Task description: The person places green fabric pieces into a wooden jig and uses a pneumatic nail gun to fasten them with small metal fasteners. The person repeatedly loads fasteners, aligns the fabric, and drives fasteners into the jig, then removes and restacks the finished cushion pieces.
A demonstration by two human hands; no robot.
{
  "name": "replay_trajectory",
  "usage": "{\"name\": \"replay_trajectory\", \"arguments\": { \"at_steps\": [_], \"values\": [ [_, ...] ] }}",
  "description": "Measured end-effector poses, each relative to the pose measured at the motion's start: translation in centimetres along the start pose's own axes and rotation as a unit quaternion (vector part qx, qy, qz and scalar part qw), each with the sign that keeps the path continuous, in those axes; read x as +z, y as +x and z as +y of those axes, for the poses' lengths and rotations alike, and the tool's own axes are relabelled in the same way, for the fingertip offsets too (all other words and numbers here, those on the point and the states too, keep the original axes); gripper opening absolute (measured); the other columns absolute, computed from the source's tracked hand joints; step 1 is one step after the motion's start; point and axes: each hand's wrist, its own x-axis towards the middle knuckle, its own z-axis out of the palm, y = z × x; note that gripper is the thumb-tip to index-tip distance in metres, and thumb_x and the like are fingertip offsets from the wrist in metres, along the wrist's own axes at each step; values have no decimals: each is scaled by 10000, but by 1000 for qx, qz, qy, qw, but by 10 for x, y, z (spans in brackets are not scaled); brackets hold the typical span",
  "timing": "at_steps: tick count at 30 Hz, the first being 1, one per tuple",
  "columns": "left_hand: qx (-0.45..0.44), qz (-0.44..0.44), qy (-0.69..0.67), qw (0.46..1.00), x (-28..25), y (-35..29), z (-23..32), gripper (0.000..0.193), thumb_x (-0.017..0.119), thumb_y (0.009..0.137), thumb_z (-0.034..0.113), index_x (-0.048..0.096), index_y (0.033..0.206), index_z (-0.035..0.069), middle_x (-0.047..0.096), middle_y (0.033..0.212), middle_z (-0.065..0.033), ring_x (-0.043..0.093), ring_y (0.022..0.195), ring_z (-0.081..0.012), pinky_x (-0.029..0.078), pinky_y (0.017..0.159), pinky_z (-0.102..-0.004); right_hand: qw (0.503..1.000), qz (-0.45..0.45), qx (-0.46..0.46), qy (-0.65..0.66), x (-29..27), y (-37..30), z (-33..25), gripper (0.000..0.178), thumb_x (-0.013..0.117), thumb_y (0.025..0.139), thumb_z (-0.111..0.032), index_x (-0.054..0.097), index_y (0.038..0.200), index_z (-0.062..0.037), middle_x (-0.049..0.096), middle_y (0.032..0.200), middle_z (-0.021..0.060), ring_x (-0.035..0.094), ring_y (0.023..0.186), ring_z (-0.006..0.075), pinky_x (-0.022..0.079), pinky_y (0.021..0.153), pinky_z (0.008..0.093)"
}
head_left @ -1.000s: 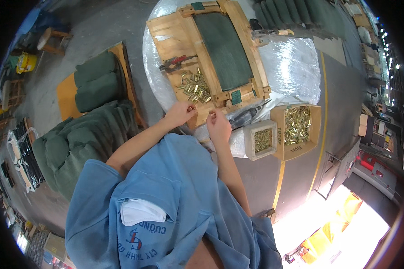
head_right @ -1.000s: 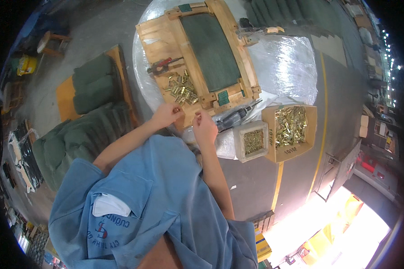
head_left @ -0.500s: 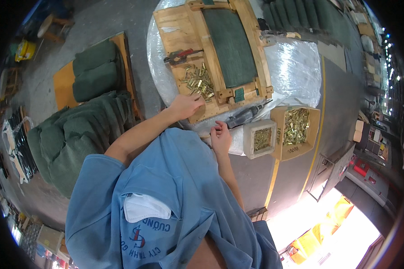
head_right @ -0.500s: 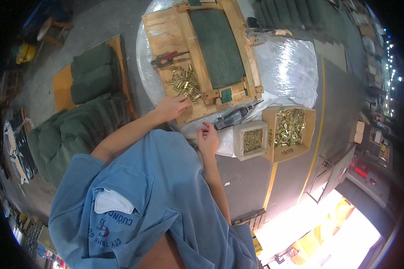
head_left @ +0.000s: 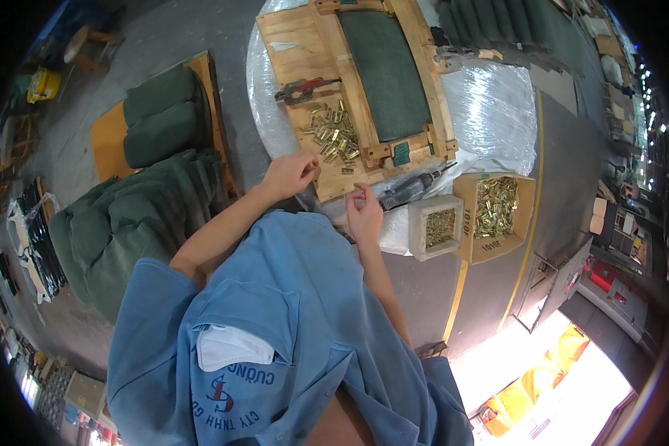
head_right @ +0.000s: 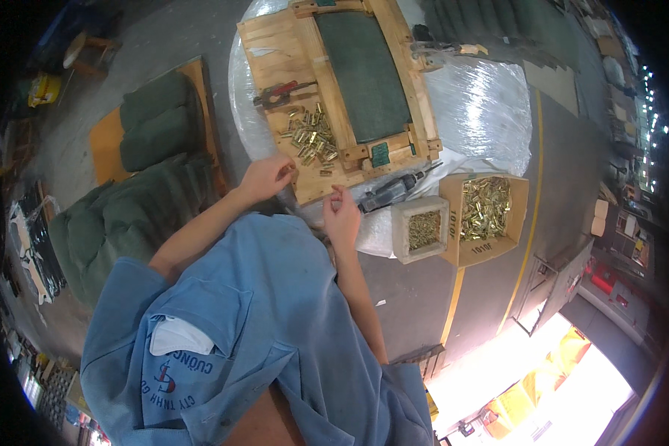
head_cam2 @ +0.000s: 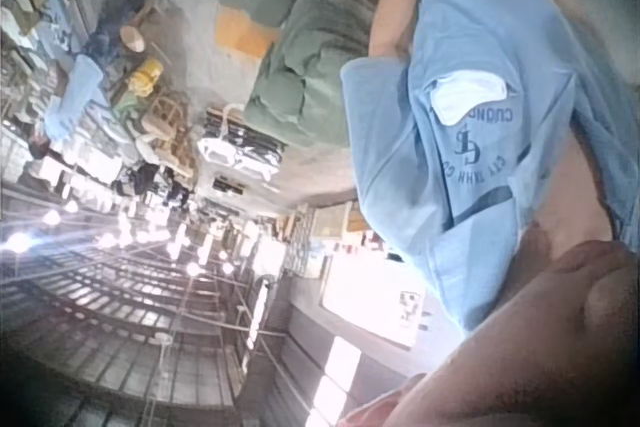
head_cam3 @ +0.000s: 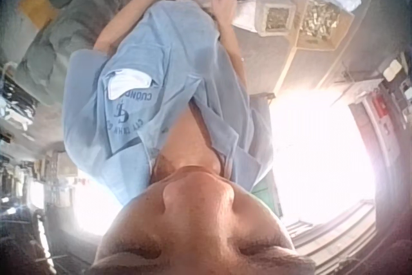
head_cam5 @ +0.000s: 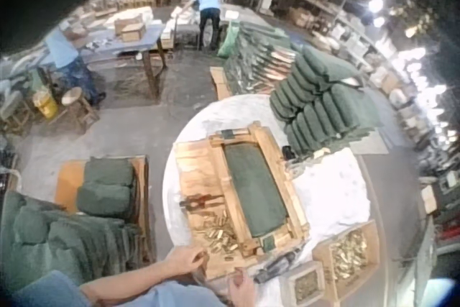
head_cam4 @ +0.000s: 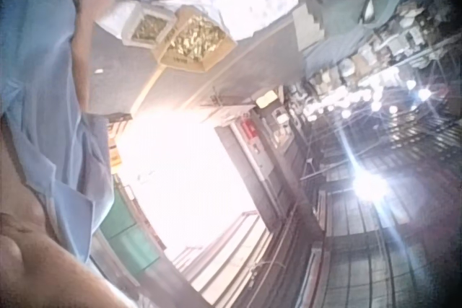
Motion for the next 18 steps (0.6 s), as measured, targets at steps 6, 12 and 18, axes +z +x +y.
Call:
{"name": "replay_trajectory", "arguments": {
  "at_steps": [6, 12, 18],
  "values": [
    [-29, -43, 31, 998, 3, -1, 0, 220, 674, 991, 302, 720, 1071, 103, 744, 988, -133, 735, 926, -344, 574, 795, -464, 992, 43, -50, -105, 11, 33, -2, 403, 690, 967, -289, 706, 1342, -145, 786, 1006, 111, 750, 916, 316, 576, 800, 450],
    [-4, 4, -104, 995, 31, 6, 7, 179, 712, 1013, 209, 723, 1052, 35, 685, 789, -93, 644, 693, -206, 511, 664, -350, 989, 5, 27, -144, 5, 40, 28, 294, 691, 986, -326, 668, 1195, -120, 764, 1120, 135, 738, 1014, 376, 575, 865, 514],
    [-19, -62, -315, 947, -3, 19, 133, 71, 715, 1014, 76, 727, 1032, 8, 633, 805, 24, 551, 729, -55, 441, 654, -233, 996, 85, 35, 12, -42, -12, 50, 280, 710, 1003, -270, 642, 1178, -63, 758, 1038, 146, 748, 933, 352, 588, 800, 470]
  ]
}}
